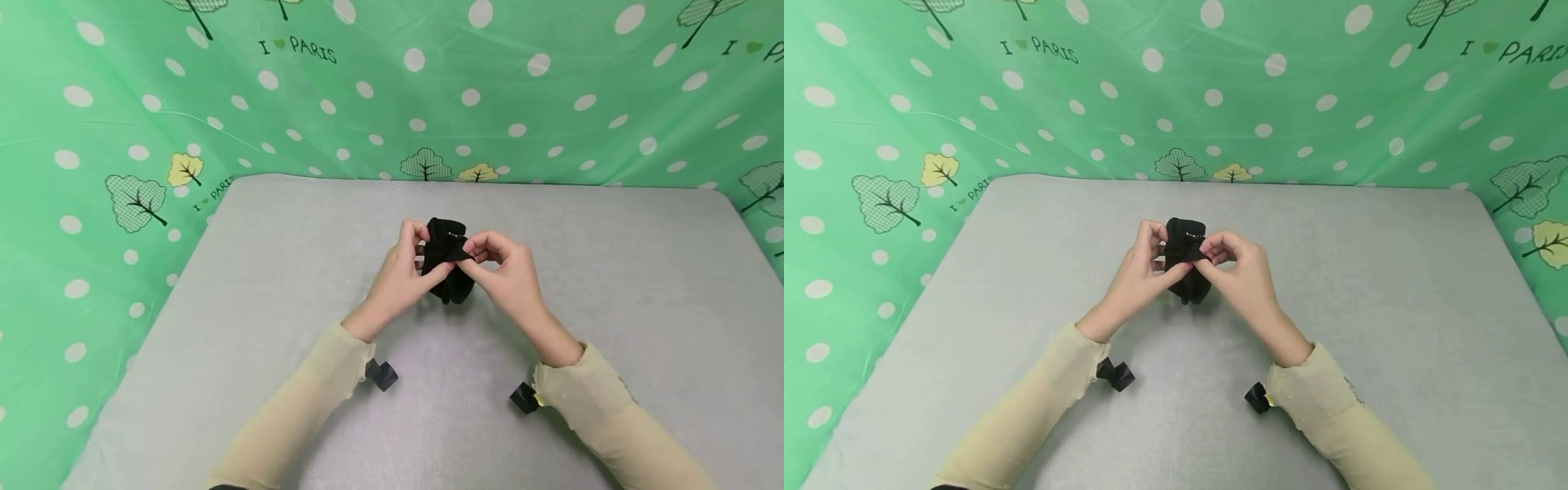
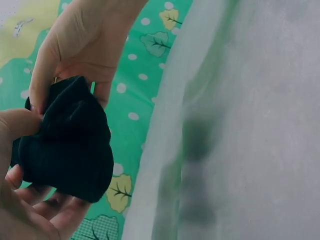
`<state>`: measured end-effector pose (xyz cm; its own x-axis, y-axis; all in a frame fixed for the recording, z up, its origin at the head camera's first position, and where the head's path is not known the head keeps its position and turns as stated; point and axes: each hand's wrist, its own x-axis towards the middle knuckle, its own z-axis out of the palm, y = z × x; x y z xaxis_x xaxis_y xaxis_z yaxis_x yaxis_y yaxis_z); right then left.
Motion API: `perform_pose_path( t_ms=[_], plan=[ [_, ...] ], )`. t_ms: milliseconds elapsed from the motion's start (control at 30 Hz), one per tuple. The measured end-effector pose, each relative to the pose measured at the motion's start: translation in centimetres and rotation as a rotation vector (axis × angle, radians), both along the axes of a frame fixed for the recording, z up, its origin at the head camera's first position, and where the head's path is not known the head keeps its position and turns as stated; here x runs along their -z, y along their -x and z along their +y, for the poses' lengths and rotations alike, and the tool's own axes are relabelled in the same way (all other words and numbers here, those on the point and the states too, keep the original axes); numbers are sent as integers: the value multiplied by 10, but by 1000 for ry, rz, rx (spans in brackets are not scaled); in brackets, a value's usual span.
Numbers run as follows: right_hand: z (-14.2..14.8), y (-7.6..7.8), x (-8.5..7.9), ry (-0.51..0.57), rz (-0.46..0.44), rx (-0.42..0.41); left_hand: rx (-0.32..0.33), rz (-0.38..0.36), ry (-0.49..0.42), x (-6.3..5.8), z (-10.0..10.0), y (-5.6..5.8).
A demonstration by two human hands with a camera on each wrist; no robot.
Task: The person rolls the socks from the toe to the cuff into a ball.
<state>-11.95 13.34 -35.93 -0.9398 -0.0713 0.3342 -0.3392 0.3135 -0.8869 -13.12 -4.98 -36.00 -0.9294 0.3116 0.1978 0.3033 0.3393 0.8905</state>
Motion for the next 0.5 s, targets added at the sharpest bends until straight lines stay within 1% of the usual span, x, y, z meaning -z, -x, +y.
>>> perform_pose_path(
  t_ms=[200, 233, 300, 367, 433, 500],
  plan=[
    [0, -4, -2, -9, -34, -37, -49, 26, 88, 1, 0, 2],
    [0, -4, -2, 0, -52, -45, -59, 26, 98, 1, 0, 3],
    [1, -5, -3, 43, -103, -68, -71, 27, 114, 2, 1, 4],
    [4, -4, -4, 111, -178, -97, -72, 25, 124, 3, 1, 6],
    [6, -4, -4, 190, -260, -127, -60, 23, 126, 4, 3, 8],
    [9, -3, -5, 232, -318, -150, -36, 13, 120, 5, 4, 9]
  ],
)
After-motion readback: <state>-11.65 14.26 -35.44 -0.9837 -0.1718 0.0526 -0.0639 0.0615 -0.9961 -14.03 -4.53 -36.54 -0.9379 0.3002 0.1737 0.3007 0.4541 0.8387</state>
